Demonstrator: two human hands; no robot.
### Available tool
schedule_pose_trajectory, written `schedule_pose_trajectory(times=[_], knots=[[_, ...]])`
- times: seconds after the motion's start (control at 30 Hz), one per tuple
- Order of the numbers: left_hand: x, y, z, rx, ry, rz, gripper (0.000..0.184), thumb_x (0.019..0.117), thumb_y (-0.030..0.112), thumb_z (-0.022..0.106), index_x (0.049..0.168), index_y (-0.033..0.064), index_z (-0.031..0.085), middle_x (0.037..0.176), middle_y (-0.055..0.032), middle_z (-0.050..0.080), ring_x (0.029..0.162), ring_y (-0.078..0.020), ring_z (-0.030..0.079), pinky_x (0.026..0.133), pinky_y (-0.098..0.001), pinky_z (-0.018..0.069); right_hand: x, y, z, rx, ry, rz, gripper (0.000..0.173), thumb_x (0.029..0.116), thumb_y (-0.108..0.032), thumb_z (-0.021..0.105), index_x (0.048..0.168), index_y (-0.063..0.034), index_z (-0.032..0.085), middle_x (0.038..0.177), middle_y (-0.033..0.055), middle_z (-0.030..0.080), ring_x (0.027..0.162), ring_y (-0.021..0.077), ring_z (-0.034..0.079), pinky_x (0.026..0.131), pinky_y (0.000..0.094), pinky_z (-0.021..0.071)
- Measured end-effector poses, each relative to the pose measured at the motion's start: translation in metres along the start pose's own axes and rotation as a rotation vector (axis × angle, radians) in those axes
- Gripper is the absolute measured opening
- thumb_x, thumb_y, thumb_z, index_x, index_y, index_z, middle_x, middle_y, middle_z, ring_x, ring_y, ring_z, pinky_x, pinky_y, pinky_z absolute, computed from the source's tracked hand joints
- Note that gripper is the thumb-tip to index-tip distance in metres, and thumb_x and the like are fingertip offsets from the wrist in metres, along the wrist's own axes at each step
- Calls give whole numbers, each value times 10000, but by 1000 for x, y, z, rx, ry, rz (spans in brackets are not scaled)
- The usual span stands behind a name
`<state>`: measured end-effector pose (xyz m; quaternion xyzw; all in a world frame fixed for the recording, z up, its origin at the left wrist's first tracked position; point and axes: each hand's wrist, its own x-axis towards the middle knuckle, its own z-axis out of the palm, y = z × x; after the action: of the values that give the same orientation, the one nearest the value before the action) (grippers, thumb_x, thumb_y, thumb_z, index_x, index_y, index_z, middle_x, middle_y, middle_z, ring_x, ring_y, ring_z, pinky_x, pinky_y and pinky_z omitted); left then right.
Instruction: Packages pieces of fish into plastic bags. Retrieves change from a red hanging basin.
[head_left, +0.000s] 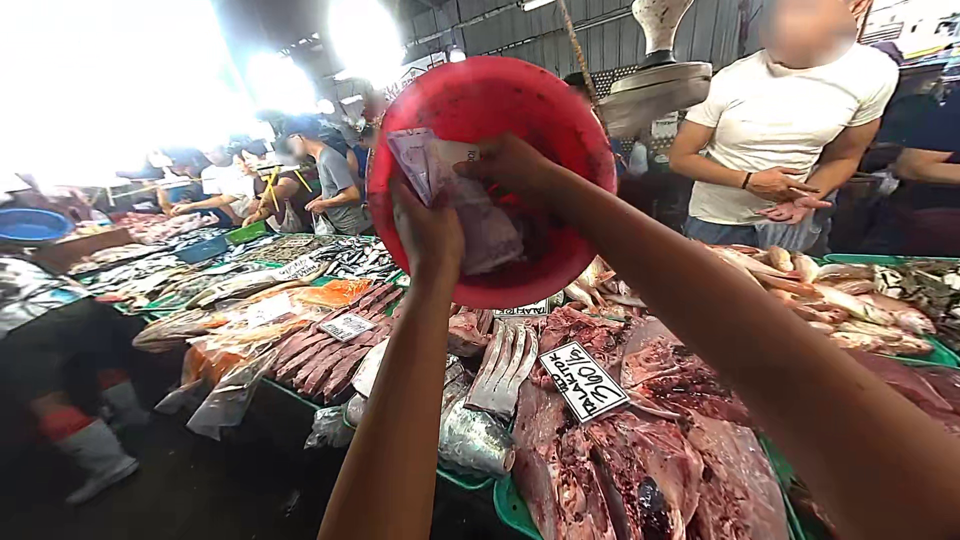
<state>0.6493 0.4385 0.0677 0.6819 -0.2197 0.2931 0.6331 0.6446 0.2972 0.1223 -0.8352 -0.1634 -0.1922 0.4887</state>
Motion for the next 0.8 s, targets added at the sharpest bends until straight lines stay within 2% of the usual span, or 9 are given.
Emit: schedule_pose_trajectory(times=[0.13,0.27,0.37,0.43,0.47,0.6,0.67,0.73,0.8], knots=[[-3,6,4,-280,-100,-213,344,999,146,645,1289,-13,550,1119,-134,651,987,-162,665,883,-361,567,-2,4,-5,104,20,-168,184,1034,-125,592,1126,25,648,921,49,682,789,79,668,724,277,584],[-1,5,9,-136,-110,-197,320,1081,178,491,1314,-33,552,1197,-198,631,1089,-237,635,957,-443,520,7,7,-26,120,-35,-165,234,1046,-105,519,1223,10,621,1073,70,670,940,110,661,834,314,571],[-5,10,17,-102,-98,-166,368,1121,182,363,1364,-48,515,1279,-233,607,1188,-273,608,1025,-459,482,16,21,-33,-250,87,-29,365,1098,-159,396,1315,64,585,1249,204,646,1134,245,621,998,415,483],[-7,13,19,-87,-97,-176,400,1130,191,318,1409,-47,478,1363,-248,566,1286,-298,554,1085,-477,434,16,36,-33,-659,24,53,362,1090,-121,421,1320,113,575,1337,318,588,1284,438,555,1088,597,402],[-8,13,19,-65,-100,-180,408,1131,186,313,1426,-51,463,1393,-258,546,1319,-312,529,1106,-484,410,13,40,-29,-793,-30,105,361,1086,-104,442,1353,111,555,1379,337,556,1325,483,513,1102,636,371],[-11,16,15,225,-138,-124,386,1117,137,338,1407,-78,475,1305,-304,591,1262,-393,563,1060,-531,425,12,49,-11,-877,-94,160,408,1063,-122,511,1431,55,512,1407,328,541,1334,504,500,1091,664,377],[-15,8,3,469,-253,37,374,1100,155,408,1361,-86,522,1207,-333,626,1161,-479,606,966,-638,459,6,44,0,-753,45,68,380,1014,-91,584,1359,68,565,1323,319,594,1263,471,565,1048,637,438],[-16,-18,-5,626,-375,285,329,1076,191,492,1265,-62,587,1102,-334,643,1020,-524,639,832,-719,483,0,46,11,-400,379,-148,289,1011,-77,572,1255,64,639,1216,234,672,1147,317,642,1004,464,519],[-9,-51,-3,705,-497,429,374,1041,175,527,1312,-78,579,1193,-358,628,1107,-540,620,906,-730,466,12,36,13,-238,582,-233,278,1011,-73,579,1239,71,649,1172,228,695,1092,295,668,968,434,534]])
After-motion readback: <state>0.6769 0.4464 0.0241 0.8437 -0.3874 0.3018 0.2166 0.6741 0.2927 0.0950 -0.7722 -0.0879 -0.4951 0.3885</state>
